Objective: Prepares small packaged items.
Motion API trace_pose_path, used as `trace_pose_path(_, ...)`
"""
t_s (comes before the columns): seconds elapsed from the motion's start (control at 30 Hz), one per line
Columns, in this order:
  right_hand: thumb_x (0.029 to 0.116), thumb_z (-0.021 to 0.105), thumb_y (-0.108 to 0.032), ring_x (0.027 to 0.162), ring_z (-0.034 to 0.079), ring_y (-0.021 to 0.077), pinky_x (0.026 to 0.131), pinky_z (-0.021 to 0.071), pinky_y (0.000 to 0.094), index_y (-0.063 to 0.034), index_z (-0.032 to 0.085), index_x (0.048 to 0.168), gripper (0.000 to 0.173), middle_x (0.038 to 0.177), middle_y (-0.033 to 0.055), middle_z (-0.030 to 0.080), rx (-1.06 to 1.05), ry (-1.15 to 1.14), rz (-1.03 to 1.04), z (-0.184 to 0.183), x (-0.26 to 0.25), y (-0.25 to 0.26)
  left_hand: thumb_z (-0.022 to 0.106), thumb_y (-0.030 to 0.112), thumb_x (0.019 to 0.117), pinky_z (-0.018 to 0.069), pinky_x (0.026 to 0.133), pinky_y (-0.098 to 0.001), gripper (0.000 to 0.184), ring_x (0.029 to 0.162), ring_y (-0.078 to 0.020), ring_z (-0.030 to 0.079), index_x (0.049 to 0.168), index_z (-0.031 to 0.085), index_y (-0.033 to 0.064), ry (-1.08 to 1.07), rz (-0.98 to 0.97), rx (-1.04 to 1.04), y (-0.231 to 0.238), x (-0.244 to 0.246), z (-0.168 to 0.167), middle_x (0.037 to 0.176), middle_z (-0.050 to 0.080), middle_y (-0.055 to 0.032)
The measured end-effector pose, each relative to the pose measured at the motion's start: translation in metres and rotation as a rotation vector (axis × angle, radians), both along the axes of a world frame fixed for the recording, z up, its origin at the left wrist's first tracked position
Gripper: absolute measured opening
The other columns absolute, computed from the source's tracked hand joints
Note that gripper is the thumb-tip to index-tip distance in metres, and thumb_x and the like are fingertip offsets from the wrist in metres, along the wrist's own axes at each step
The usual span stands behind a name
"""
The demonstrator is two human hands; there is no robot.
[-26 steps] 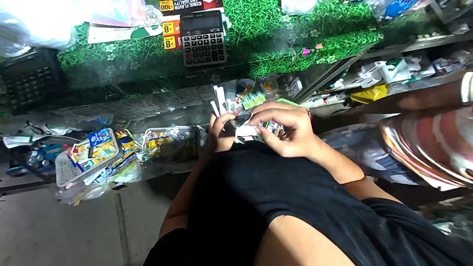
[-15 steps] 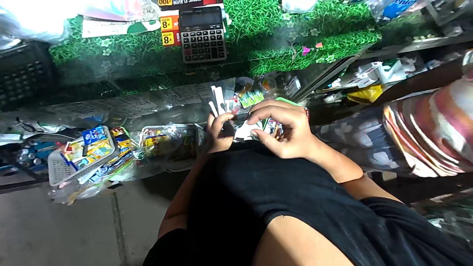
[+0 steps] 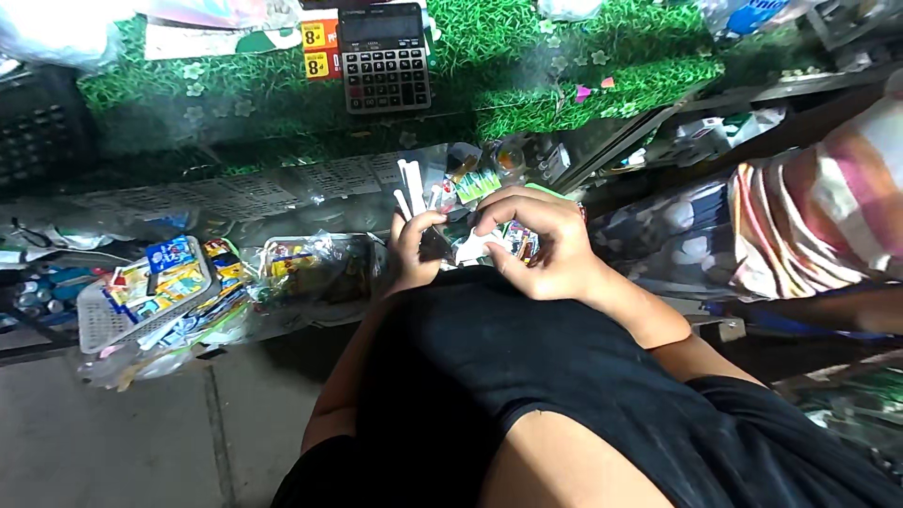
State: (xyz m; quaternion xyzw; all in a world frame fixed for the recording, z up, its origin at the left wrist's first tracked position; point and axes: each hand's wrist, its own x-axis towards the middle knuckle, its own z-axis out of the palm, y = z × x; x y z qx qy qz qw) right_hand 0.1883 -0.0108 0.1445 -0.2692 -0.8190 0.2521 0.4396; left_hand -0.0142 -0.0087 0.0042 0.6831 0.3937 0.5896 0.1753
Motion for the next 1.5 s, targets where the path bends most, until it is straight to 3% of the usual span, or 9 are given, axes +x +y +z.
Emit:
trace_pose_path(0.17,0.0811,0.064,-0.009,0.1,0.07,0.0182,0.087,0.0603,0.0317,0.0016,0.071,0.094,0.018,0.102,0.0132,0.072,-0.003,0.003,-0.019,0.0,0.001,-0.001,0.069,0.013,0.0893,0.0466,0.099,-0.0236,0.029,0.113,-0.0098,0.055,0.117,0.063,0.0139,-0.025,-0.019,0.0,0.002,0.004,-0.002,0.12,0.058,-0.0053)
trace_pose_path(0.37,0.084,0.072,-0.014,0.1,0.07,0.0152,0.086,0.0604,0.0298,0.0,0.072,0.096,0.019,0.102,0.0106,0.072,-0.028,-0.014,-0.04,-0.003,0.003,-0.001,0.071,0.013,0.0857,0.0463,0.098,-0.0239,0.036,0.113,-0.0119,0.055,0.121,0.063,0.0115,0.022,-0.033,-0.015,0.001,0.001,-0.003,0.121,0.057,-0.0086)
trace_pose_path(0.67,0.0815,0.077,-0.022,0.098,0.069,0.0121,0.084,0.06,0.0285,-0.0037,0.073,0.1,0.026,0.102,0.0066,0.072,-0.077,-0.085,-0.096,-0.006,0.001,0.001,0.065,0.02,0.0931,0.045,0.099,-0.0273,0.033,0.115,-0.0143,0.054,0.125,0.06,0.0115,0.059,-0.05,-0.001,-0.001,-0.003,-0.001,0.123,0.056,-0.0102)
trace_pose_path(0.8,0.0827,0.074,-0.016,0.099,0.069,0.0131,0.086,0.0595,0.0284,-0.0002,0.071,0.103,0.026,0.106,0.0093,0.071,-0.075,-0.055,-0.08,-0.007,0.0,0.003,0.068,0.019,0.09,0.0456,0.1,-0.0267,0.037,0.118,-0.0138,0.054,0.125,0.061,0.0102,0.035,-0.099,-0.029,0.003,-0.005,-0.006,0.126,0.055,-0.0112)
trace_pose_path(0.93,0.0873,0.076,-0.005,0.094,0.071,0.0153,0.082,0.0638,0.0303,0.0066,0.065,0.105,0.023,0.105,0.014,0.069,-0.064,0.094,-0.015,-0.01,-0.002,0.007,0.073,0.008,0.0863,0.0476,0.102,-0.0231,0.037,0.118,-0.01,0.057,0.123,0.066,0.0067,-0.084,-0.146,-0.148,0.003,0.002,-0.007,0.127,0.06,-0.0078)
trace_pose_path(1.13,0.0932,0.068,0.0,0.092,0.073,0.0164,0.081,0.065,0.033,0.0062,0.067,0.102,0.011,0.1,0.013,0.073,-0.069,0.118,0.067,-0.013,0.002,0.009,0.069,0.001,0.0869,0.048,0.103,-0.027,0.035,0.121,-0.0154,0.056,0.121,0.065,0.0046,0.042,-0.103,-0.228,-0.002,-0.002,-0.002,0.131,0.057,-0.0132)
trace_pose_path(1.27,0.0932,0.067,0.002,0.088,0.074,0.0157,0.078,0.0647,0.0315,0.0068,0.067,0.101,0.009,0.097,0.014,0.073,-0.086,0.145,0.061,-0.019,0.003,0.012,0.077,0.013,0.0821,0.0479,0.101,-0.024,0.046,0.119,-0.0143,0.057,0.125,0.065,0.0032,0.051,-0.117,-0.126,0.001,-0.001,-0.001,0.13,0.058,-0.0145)
trace_pose_path(1.37,0.0933,0.066,0.003,0.087,0.073,0.0155,0.076,0.0641,0.0306,0.0065,0.066,0.1,0.008,0.096,0.0143,0.073,-0.092,0.176,0.057,-0.021,0.003,0.013,0.085,0.031,0.0773,0.0497,0.098,-0.0226,0.054,0.116,-0.0116,0.059,0.121,0.069,0.0042,0.076,-0.151,-0.135,-0.003,-0.003,0.001,0.128,0.061,-0.0137)
trace_pose_path(1.5,0.0902,0.062,0.003,0.093,0.073,0.0189,0.08,0.0643,0.0339,0.0049,0.068,0.092,0.006,0.1,0.0151,0.072,-0.031,0.183,0.096,-0.016,0.007,0.012,0.081,0.016,0.0777,0.0517,0.09,-0.0236,0.028,0.105,-0.0137,0.063,0.101,0.073,0.0017,0.095,-0.097,-0.117,-0.007,0.0,0.009,0.115,0.065,-0.0146)
